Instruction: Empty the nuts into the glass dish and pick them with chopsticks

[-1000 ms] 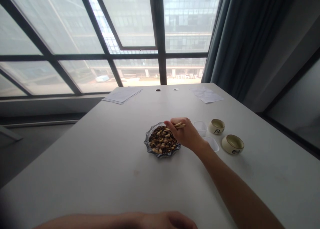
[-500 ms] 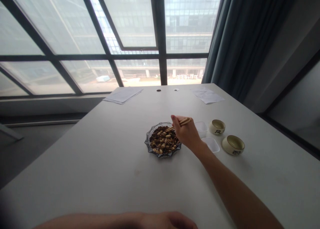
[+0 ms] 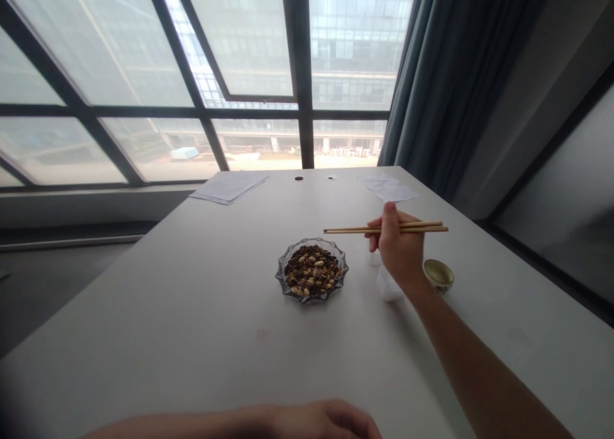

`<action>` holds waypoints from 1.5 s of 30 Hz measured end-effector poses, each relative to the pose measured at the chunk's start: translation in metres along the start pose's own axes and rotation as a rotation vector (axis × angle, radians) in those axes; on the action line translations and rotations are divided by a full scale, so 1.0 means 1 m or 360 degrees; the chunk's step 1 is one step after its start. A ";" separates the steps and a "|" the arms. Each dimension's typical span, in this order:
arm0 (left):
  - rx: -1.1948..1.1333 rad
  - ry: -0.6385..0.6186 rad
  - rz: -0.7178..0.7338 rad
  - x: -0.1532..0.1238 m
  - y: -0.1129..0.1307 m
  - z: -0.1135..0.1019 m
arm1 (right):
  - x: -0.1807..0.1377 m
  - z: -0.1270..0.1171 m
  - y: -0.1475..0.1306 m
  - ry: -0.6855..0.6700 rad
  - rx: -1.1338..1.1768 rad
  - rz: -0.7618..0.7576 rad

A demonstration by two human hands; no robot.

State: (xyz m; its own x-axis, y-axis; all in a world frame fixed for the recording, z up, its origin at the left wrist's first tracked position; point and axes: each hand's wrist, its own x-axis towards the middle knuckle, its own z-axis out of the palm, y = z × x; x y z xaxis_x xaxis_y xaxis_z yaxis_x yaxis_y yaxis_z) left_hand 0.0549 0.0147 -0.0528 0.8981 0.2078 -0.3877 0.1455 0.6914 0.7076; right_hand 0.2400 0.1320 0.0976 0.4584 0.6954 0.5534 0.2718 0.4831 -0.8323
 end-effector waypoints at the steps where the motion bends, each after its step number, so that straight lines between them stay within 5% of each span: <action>1: 0.0008 -0.0027 -0.0005 -0.002 0.003 0.002 | 0.000 -0.013 0.000 0.0062 0.0017 0.0003; 11: 0.0079 -0.0185 -0.0122 -0.003 0.014 -0.001 | -0.026 -0.185 0.042 0.0835 0.0126 0.0278; 16: 0.0040 -0.0216 -0.0132 -0.003 0.015 -0.004 | -0.045 -0.225 0.064 0.1075 0.0075 0.0465; 34: -0.0175 -0.0264 -0.0164 0.001 0.007 -0.007 | -0.064 -0.217 0.073 0.0908 0.0100 0.0346; 45: -0.0249 -0.0284 -0.0179 -0.001 0.005 -0.005 | -0.098 -0.147 0.027 0.0327 0.0353 0.0338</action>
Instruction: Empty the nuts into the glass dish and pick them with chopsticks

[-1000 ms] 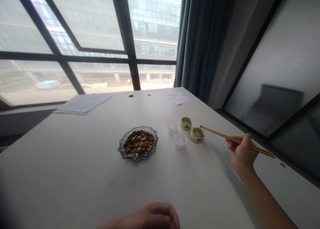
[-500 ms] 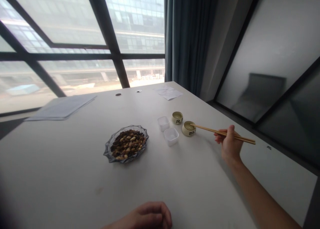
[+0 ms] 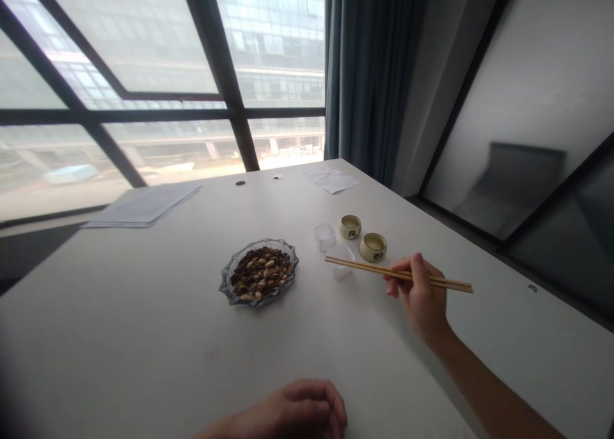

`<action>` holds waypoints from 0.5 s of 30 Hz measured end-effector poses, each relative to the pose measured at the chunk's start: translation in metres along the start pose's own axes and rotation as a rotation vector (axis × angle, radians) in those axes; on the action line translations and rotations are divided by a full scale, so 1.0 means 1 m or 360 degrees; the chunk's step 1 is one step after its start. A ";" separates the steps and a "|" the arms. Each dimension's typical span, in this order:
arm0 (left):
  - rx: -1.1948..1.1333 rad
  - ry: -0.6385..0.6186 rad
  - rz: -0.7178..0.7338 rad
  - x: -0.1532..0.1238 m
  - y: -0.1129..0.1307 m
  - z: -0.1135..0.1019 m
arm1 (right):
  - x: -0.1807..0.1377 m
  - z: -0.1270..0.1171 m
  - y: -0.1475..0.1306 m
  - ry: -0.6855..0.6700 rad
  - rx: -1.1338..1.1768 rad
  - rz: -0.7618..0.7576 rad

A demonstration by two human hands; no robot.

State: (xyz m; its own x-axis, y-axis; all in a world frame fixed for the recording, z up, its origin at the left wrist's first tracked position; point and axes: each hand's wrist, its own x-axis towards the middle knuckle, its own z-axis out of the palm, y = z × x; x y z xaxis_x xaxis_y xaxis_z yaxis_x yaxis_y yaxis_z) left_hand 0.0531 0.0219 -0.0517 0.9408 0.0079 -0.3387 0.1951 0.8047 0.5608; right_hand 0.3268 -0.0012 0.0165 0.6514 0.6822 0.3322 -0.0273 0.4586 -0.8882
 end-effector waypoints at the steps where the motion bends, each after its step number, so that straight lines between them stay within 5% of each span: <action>1: 0.0001 -0.0009 0.0011 0.000 0.000 0.000 | -0.005 0.009 0.000 -0.0078 -0.0003 0.0019; 15: 0.0102 0.0041 0.0070 0.000 0.001 0.005 | 0.002 0.120 0.035 -0.0743 -0.0463 0.0122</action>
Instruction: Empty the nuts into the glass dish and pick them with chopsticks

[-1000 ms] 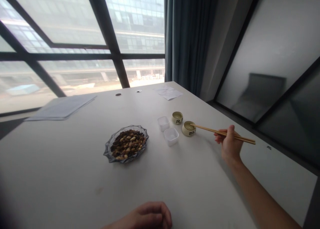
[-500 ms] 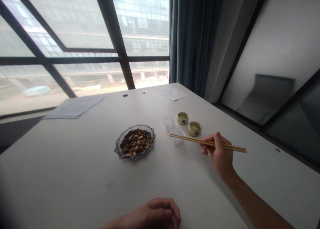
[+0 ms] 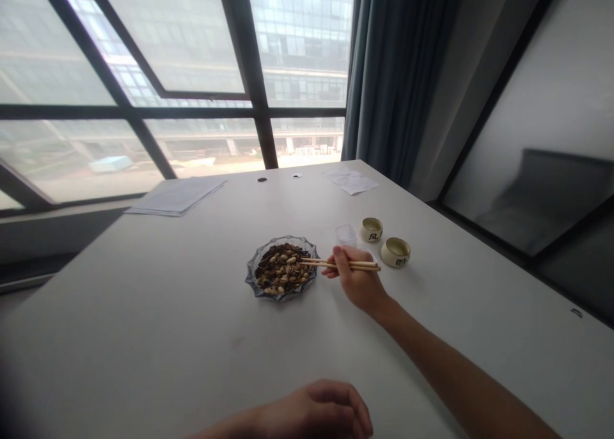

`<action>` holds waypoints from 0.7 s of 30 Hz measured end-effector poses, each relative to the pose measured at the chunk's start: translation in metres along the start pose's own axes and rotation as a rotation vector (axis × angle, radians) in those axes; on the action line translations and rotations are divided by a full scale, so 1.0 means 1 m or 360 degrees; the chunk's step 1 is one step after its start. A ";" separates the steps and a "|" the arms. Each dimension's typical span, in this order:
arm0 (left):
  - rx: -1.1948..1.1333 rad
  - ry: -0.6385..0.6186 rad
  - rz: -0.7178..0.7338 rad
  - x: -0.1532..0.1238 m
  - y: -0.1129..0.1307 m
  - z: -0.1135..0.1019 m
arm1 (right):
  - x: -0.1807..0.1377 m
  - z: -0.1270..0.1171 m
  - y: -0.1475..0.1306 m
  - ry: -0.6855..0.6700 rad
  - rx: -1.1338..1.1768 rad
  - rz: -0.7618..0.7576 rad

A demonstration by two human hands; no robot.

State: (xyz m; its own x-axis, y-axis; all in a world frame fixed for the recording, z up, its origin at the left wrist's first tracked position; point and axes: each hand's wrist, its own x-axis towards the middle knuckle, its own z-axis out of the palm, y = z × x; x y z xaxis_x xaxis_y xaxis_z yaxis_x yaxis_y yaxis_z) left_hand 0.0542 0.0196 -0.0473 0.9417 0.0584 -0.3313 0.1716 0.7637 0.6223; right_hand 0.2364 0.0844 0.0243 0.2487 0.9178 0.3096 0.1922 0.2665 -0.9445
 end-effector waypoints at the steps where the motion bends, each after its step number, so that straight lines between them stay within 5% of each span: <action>1: 0.0009 0.0006 -0.0009 0.000 0.000 0.000 | 0.002 0.004 0.002 -0.0016 -0.0014 -0.0009; 10: 0.0094 0.0019 -0.0009 0.001 0.002 0.001 | 0.010 0.015 0.020 -0.0016 -0.0095 -0.0081; 21: 0.0102 0.0019 -0.0026 0.000 0.003 0.001 | 0.005 0.021 0.033 0.0457 0.0085 -0.0202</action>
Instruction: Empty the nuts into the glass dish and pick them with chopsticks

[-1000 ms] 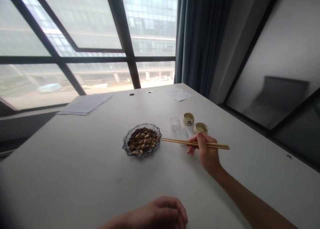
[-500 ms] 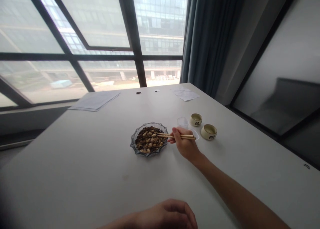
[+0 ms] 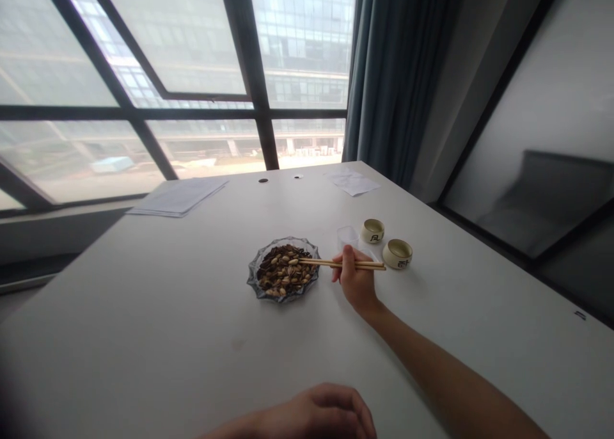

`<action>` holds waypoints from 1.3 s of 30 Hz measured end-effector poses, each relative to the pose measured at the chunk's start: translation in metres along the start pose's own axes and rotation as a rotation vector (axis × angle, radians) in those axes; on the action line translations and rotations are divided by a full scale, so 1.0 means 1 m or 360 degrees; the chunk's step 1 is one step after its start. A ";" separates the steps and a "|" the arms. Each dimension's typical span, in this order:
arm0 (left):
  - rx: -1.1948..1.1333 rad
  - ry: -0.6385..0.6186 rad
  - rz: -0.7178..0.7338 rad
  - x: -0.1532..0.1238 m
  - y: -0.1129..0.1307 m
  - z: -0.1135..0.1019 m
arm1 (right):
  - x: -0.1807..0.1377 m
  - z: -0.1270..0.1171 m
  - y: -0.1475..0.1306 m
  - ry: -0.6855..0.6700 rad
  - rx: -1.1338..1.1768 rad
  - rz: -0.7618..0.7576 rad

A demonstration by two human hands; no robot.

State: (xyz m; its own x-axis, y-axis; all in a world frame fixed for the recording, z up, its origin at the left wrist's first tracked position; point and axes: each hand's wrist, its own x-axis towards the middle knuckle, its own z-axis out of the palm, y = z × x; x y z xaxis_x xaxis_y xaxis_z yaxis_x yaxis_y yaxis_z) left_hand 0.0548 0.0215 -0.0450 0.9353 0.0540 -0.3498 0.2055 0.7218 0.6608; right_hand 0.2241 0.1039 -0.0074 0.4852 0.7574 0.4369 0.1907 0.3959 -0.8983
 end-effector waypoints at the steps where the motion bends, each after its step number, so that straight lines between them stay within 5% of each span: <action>1: 0.0003 -0.0001 0.0006 0.000 0.000 0.000 | 0.001 -0.002 -0.002 0.0033 0.0048 0.0014; 13: -0.0075 0.0002 0.0039 -0.001 -0.001 0.002 | 0.015 -0.056 -0.044 0.0320 0.0177 -0.0088; 20: -0.0102 -0.0003 0.0063 -0.001 -0.003 0.003 | 0.031 -0.145 -0.053 0.0691 -0.0051 -0.0232; 25: -0.0137 -0.0062 0.0023 0.002 -0.005 -0.002 | 0.031 -0.195 -0.034 0.0890 -0.0204 -0.0146; 30: -0.0154 -0.0052 0.0029 0.002 -0.004 0.000 | 0.023 -0.200 -0.019 0.0849 -0.0185 0.0065; 35: -0.0145 -0.0038 0.0027 0.001 -0.003 0.000 | 0.020 -0.187 -0.043 0.0747 -0.0159 -0.0015; 39: -0.0164 -0.0058 0.0007 0.000 -0.004 0.001 | 0.012 -0.160 -0.073 0.0178 -0.0231 0.0053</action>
State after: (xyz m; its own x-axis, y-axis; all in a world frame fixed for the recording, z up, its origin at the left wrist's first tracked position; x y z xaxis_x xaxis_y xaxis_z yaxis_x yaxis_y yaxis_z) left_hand 0.0546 0.0179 -0.0473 0.9464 0.0338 -0.3213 0.1722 0.7887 0.5901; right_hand 0.3525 0.0007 0.0554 0.5839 0.7032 0.4057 0.2897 0.2864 -0.9133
